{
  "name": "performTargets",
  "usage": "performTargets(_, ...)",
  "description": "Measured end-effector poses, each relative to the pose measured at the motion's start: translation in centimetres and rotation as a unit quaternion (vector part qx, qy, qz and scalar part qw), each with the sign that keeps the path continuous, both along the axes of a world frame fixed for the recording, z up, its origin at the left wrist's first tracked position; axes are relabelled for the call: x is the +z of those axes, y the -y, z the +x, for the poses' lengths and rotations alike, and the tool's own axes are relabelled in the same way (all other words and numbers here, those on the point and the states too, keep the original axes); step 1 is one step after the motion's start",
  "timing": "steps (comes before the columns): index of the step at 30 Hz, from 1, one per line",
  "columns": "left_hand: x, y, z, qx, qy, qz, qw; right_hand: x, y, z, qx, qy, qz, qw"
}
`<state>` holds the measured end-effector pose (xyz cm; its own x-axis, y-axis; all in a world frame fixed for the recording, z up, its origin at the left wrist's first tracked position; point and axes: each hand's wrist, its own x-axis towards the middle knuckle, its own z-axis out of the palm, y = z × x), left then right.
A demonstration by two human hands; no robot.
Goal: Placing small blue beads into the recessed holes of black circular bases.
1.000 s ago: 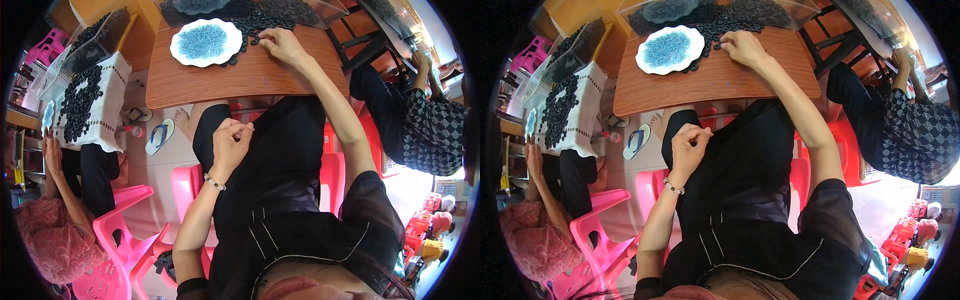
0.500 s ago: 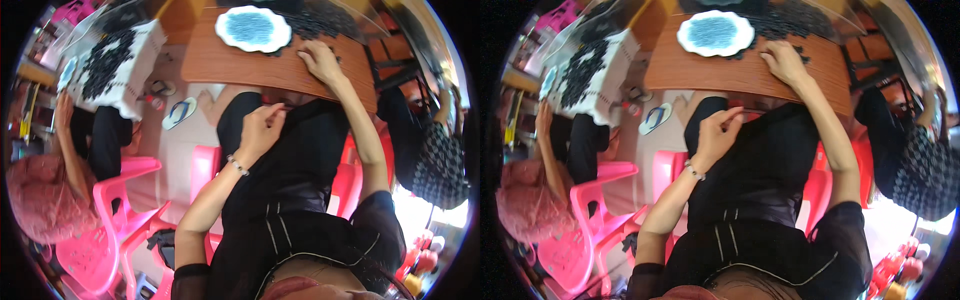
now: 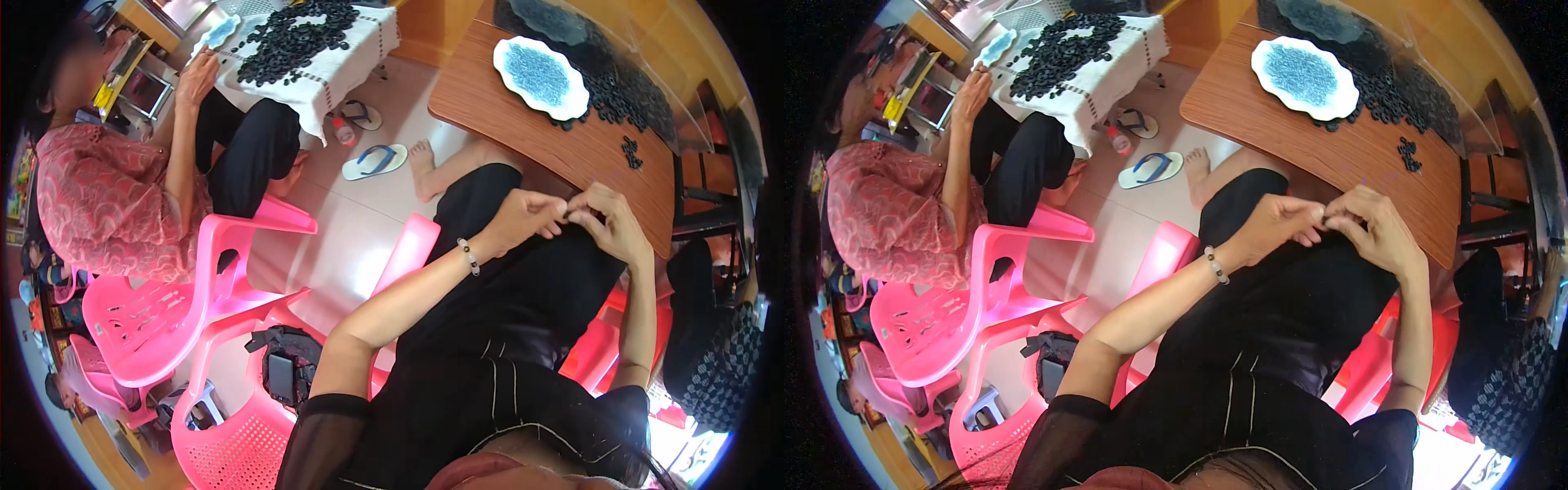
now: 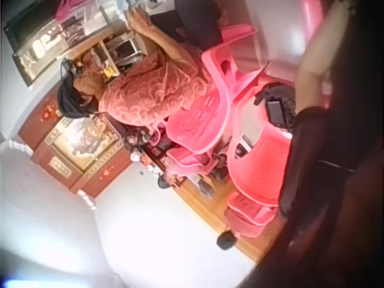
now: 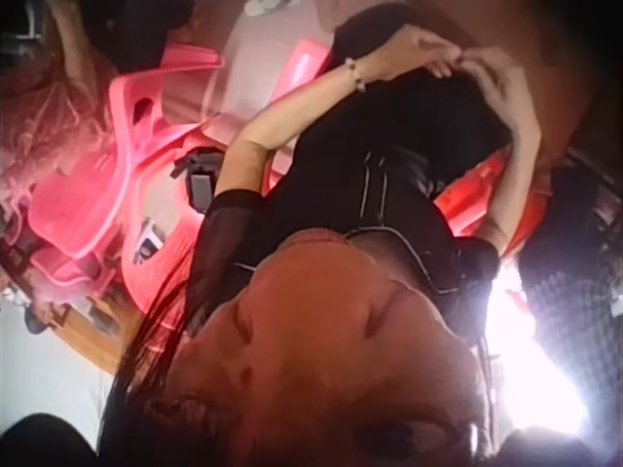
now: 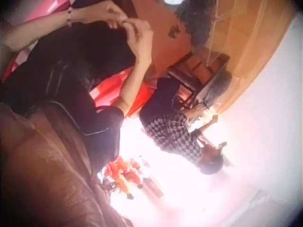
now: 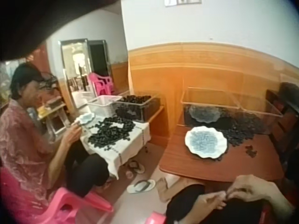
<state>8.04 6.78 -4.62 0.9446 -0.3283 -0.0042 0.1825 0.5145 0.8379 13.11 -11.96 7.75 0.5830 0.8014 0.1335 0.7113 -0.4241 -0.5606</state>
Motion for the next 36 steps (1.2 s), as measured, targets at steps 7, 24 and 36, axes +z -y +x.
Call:
performTargets(7,1.7,-0.9,-0.6,-0.14,-0.059,-0.043,0.988,1.2,-0.2,-0.9,-0.004,-0.124,-0.032,0.992)
performTargets(24,0.8,-1.3,0.2,-0.098,-0.112,-0.026,0.989,-0.4,-0.4,9.3,-0.137,0.058,0.045,0.988)
performTargets(36,0.9,-0.8,0.3,-0.002,-0.107,-0.002,0.994,-2.3,-2.8,17.4,-0.219,0.084,-0.059,0.97)
